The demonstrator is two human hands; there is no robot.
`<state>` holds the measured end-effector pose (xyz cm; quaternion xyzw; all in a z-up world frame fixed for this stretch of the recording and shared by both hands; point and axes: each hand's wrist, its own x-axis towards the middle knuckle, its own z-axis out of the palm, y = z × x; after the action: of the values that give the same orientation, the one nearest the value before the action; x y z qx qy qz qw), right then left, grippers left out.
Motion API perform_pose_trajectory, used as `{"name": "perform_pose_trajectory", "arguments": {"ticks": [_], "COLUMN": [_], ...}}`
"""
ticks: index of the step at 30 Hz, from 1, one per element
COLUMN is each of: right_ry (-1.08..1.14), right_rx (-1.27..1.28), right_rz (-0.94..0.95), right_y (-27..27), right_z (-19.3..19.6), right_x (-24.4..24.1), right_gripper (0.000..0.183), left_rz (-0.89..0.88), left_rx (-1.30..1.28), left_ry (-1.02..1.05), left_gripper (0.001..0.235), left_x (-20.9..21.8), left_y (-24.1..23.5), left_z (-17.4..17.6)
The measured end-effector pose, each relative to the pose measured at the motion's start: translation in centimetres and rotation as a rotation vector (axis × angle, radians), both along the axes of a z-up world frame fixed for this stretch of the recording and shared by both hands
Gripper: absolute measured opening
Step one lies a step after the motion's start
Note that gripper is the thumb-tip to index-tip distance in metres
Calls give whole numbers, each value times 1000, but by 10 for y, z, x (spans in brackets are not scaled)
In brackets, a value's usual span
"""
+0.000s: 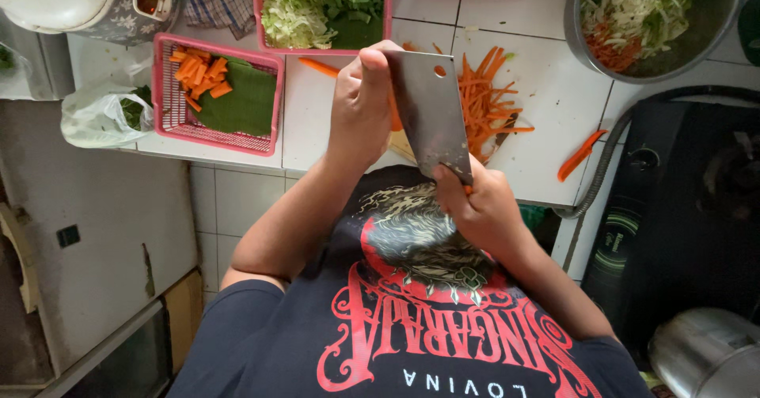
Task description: The person slices carrots into thin strips using a cleaver on a wooden cutting board. The person repeatedly picks up carrot pieces, slices them, and places the resulting strips into a pink basket.
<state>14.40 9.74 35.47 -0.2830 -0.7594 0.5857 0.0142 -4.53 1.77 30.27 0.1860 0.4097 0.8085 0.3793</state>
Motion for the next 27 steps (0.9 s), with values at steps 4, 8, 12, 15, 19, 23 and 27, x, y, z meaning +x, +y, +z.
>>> {"name": "perform_pose_trajectory", "arguments": {"ticks": [4, 8, 12, 15, 19, 23, 27], "right_ry": [38, 91, 44, -31, 30, 93, 24], "right_rx": [10, -33, -96, -162, -179, -309, -444], "right_rz": [-33, -36, -25, -29, -31, -57, -134], "right_y": [-8, -7, 1, 10, 12, 18, 34], "right_z": [-15, -22, -21, -19, -27, -24, -6], "right_x": [-5, -2, 0, 3, -6, -1, 19], "right_gripper": [16, 15, 15, 18, 26, 19, 23], "left_rz": [40, 47, 54, 38, 98, 118, -20], "left_rx": [-32, 4, -102, -199, -136, -102, -129], "left_ry": [67, -30, 155, 234, 211, 396, 258], "left_gripper": [60, 59, 59, 58, 60, 61, 63], "left_x": [3, 6, 5, -1, -1, -7, -13], "left_y": [-2, 3, 0, 2, 9, 11, 7], "left_z": [3, 1, 9, 15, 19, 16, 9]}}
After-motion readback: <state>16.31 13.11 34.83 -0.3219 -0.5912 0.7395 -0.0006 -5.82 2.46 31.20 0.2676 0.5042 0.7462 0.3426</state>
